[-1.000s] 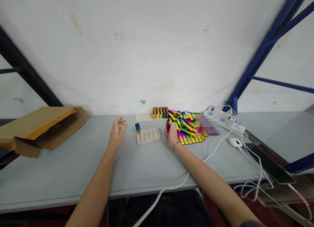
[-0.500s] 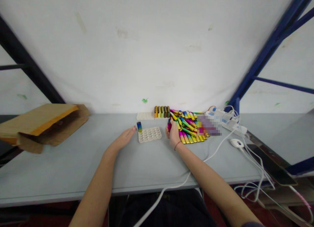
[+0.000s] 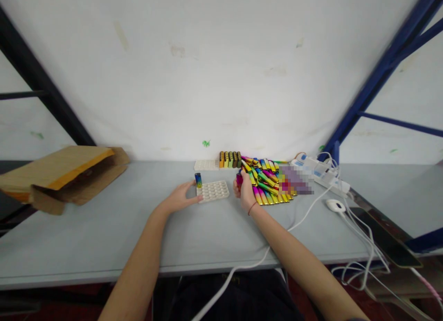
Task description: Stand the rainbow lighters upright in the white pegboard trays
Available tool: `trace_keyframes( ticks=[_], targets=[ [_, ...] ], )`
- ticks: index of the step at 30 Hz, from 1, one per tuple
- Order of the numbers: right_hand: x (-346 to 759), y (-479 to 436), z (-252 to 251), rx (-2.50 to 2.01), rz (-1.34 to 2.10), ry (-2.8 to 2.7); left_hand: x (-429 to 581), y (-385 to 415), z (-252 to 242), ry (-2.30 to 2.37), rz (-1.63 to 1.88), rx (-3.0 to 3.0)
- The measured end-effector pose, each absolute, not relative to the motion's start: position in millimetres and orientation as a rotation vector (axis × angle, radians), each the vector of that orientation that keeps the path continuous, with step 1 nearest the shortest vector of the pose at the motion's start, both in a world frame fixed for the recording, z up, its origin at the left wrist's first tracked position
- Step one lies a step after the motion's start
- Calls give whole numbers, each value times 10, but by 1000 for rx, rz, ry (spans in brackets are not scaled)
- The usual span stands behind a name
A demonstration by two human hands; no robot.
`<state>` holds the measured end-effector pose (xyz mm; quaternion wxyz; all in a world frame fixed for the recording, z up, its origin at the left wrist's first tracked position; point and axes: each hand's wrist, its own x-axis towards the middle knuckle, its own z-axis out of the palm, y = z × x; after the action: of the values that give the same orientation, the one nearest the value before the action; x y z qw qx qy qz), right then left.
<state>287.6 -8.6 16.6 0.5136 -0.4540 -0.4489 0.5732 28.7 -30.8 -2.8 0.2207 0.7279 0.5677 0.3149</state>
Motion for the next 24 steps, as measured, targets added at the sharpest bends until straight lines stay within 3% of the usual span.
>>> trace_keyframes(
  ticks=[11, 24],
  targets=[
    [2859, -113, 209, -996, 1482, -1065, 282, -310, -45, 1576, 806, 2054],
    [2616, 203, 57, -845, 1093, -1710, 341, -382, -30, 1597, 790, 2090]
  ],
)
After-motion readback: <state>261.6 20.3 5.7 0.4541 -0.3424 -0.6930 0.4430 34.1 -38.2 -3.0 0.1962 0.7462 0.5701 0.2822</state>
